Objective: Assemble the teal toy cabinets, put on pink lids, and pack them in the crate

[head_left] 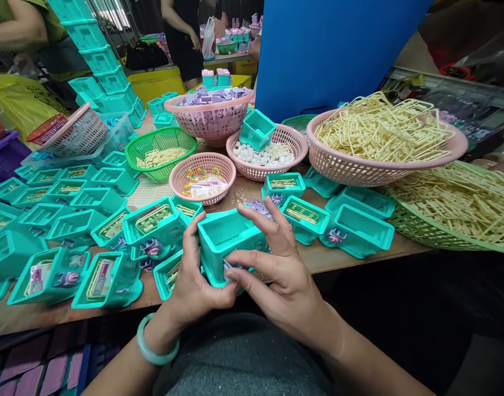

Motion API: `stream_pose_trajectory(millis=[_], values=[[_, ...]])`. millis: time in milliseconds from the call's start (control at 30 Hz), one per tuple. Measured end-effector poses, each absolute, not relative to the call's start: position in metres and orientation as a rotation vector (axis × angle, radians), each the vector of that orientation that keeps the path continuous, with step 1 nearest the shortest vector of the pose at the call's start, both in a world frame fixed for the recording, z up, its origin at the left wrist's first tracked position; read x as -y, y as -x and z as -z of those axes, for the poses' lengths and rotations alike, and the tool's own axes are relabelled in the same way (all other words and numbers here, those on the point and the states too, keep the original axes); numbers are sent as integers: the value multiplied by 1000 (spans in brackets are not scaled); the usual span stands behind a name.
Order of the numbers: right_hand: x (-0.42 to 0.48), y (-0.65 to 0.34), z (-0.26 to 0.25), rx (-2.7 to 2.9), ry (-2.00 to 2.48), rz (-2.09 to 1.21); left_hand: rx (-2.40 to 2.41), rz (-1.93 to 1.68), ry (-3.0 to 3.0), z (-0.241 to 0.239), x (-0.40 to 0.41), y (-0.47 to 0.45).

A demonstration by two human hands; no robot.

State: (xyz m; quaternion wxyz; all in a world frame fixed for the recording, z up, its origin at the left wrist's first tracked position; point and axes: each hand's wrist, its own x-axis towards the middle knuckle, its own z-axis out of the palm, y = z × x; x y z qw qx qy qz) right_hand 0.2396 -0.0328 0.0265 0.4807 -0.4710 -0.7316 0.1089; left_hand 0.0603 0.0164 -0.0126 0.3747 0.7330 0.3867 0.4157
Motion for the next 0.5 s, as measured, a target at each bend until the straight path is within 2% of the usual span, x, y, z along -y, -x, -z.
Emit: stream_pose_trajectory(millis=[300, 500], values=[[29, -237, -16, 1560, 1148, -379, -937, -1091, -1636, 10, -12, -69], [27, -261, -2, 1335, 1141, -1027, -849, -1085, -1576, 9, -10, -67]])
